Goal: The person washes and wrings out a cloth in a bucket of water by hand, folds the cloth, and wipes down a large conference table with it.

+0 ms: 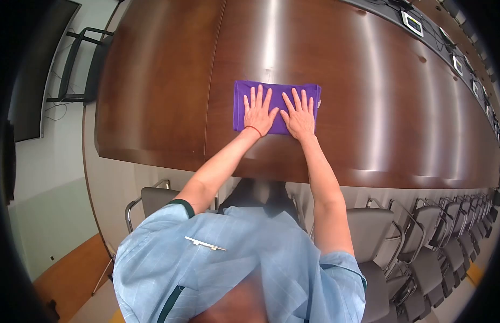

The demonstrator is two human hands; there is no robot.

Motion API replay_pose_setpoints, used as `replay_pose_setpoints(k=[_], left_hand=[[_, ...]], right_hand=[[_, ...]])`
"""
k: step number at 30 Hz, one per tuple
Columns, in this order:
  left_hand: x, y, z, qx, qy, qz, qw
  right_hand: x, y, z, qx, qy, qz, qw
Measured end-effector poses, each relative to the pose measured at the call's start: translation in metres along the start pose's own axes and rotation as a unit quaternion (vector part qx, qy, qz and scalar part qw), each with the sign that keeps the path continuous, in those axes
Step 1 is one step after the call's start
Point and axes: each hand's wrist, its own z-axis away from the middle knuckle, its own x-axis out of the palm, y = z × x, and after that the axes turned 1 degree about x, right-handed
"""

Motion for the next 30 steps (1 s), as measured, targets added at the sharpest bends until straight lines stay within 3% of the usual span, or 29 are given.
replay_pose_setpoints(k=[6, 12, 15, 25, 30], left_hand=[[-0.024, -0.023, 0.059, -0.010, -0.015, -0.038, 0.999], [-0.048, -0.044, 0.113, 0.003, -0.081, -0.055, 0.995], [-0.042, -0.043, 0.078, 0.000, -0.073, -0.069, 0.995], [0.008, -0.083, -0.176, 0.031, 0.053, -0.084, 0.995], [0.019, -0.090, -0.216, 0.027, 0.080, -0.091, 0.992]], right_hand=[[0.004, -0.061, 0.044, 0.040, 0.023, -0.012, 0.999], [0.002, -0.109, 0.085, 0.063, -0.051, -0.048, 0.996], [0.005, -0.093, 0.044, 0.032, -0.023, -0.042, 0.998], [0.048, -0.005, -0.190, 0.044, 0.070, 0.059, 0.995], [0.058, 0.006, -0.228, 0.082, 0.079, 0.047, 0.992]])
